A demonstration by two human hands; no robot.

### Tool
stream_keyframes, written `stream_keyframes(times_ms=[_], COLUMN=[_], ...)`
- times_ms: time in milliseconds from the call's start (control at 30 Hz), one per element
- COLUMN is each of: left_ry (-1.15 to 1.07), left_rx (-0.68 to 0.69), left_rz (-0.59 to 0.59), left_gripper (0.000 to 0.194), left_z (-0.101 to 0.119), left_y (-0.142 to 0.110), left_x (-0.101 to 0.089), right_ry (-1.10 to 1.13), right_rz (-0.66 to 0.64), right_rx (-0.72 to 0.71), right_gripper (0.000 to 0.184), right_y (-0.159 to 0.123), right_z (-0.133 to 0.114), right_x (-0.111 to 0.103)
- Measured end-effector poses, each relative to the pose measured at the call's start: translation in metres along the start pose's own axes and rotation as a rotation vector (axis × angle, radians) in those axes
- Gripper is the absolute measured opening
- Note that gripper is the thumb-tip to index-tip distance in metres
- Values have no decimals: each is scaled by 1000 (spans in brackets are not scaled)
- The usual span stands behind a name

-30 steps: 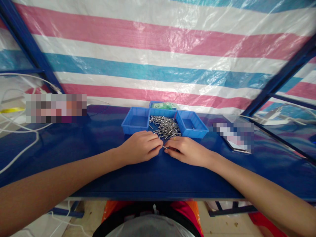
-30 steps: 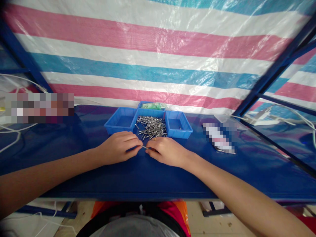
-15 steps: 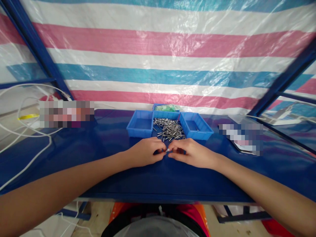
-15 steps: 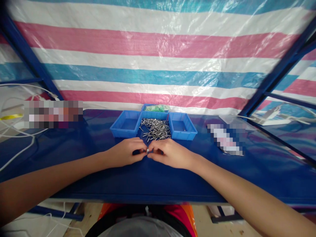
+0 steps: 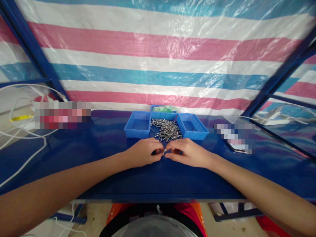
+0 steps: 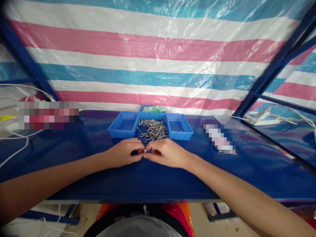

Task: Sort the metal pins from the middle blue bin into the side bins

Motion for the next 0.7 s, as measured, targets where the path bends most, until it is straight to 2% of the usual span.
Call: stream_keyframes(times_ms=[167, 300, 467, 700], left_ry=[88, 90, -7, -25], left_rx=[31, -10, -60, 9], left_rz=[-3, 17, 44, 112], left_gripper=[9, 8, 7, 8], left_z=[2, 0, -2, 4], left_y=[-1, -3, -5, -5], left_x=[0, -7, -15, -17], right_ry=[-80, -76, -91, -83], right_rz=[41, -5, -33, -110], right_rx=[8, 25, 37, 24], right_gripper=[17, 12, 13, 14], right_y=[1, 1, 0, -1], right_z=[-1, 1, 7, 7], right_x=[-2, -3, -3, 4])
Point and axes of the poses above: each hand's wrist, its own y-axis towards the middle knuckle, its own x-axis out of the palm, z = x × y, the point moved 5 cm from there along y, towards the middle knuckle, and after that the axes turned 12 degrees about -y, right-handed, at the moved point
